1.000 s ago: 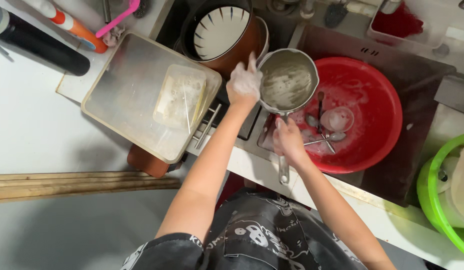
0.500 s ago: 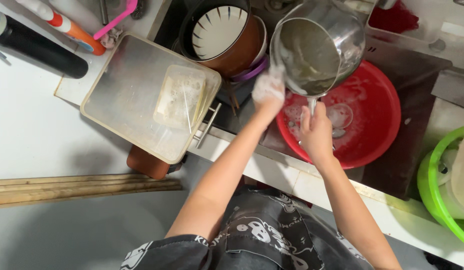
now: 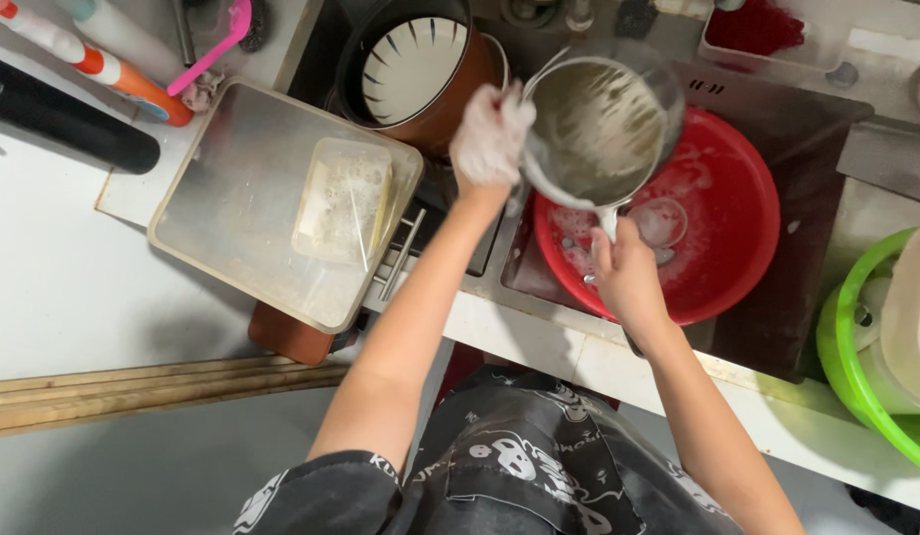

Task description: The person washes dishes at a kitchen sink, scrubbing utensils, a glass, and a saucepan in a red basin of soapy water by hand, then rinses the saucepan under running tap water. A container of minced meat sits on a tray beside the sink.

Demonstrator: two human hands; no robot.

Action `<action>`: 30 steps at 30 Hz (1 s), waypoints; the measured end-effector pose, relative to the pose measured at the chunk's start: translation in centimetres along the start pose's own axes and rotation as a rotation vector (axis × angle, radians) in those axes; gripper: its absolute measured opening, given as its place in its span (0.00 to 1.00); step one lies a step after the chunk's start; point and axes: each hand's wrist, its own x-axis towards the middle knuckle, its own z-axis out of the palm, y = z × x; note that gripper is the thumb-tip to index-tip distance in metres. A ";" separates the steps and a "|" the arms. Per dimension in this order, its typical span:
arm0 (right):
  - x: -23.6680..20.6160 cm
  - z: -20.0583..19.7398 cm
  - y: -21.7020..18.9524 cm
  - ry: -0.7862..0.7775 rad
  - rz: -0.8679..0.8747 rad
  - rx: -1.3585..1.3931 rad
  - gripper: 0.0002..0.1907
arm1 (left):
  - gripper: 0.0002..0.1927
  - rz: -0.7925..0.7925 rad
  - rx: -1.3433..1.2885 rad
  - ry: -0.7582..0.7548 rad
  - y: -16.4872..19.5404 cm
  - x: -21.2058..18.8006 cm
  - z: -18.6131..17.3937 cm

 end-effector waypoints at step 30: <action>2.6 3.2 5.3 -0.632 0.506 0.427 0.07 | 0.22 0.483 0.779 -0.815 -11.2 -4.5 14.0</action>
